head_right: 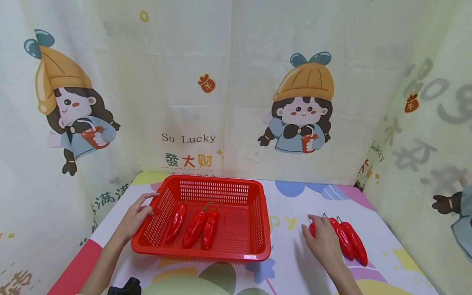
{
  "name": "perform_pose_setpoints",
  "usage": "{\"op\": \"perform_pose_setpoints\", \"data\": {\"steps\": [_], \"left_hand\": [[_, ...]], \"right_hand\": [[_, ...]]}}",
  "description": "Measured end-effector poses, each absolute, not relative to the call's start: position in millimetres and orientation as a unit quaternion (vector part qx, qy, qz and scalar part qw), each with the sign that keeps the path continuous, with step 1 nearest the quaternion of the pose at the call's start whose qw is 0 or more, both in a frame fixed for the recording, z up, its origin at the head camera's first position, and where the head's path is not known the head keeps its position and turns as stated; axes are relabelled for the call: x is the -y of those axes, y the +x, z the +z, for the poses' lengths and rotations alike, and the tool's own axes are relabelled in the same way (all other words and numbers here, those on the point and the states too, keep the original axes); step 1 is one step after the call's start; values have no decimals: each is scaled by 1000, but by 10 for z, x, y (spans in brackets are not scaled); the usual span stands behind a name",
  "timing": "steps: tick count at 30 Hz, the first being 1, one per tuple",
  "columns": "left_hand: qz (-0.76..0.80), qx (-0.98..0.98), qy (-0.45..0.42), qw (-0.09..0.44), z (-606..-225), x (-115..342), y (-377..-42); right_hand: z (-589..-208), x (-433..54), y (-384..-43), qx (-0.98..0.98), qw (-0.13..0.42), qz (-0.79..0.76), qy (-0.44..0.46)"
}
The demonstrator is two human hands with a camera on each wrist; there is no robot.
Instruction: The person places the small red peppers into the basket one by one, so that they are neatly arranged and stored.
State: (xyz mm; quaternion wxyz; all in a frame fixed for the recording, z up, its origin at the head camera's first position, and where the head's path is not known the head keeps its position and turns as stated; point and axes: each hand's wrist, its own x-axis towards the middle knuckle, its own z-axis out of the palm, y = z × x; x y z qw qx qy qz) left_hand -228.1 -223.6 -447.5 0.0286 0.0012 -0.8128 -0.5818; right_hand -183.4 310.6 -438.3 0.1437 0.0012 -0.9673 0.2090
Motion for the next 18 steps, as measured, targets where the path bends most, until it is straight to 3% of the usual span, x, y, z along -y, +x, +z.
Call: {"op": "perform_pose_setpoints", "data": {"steps": [8,18], "left_hand": [[-580,814,2,29,-4468,2230,-2274],[-572,819,-4,33,-4444,2236,-2272]], "right_hand": [[-4489,-3178,-1818,967,170,188,-4],[-4582,-3265,-1845,972,133,189,-40]]}}
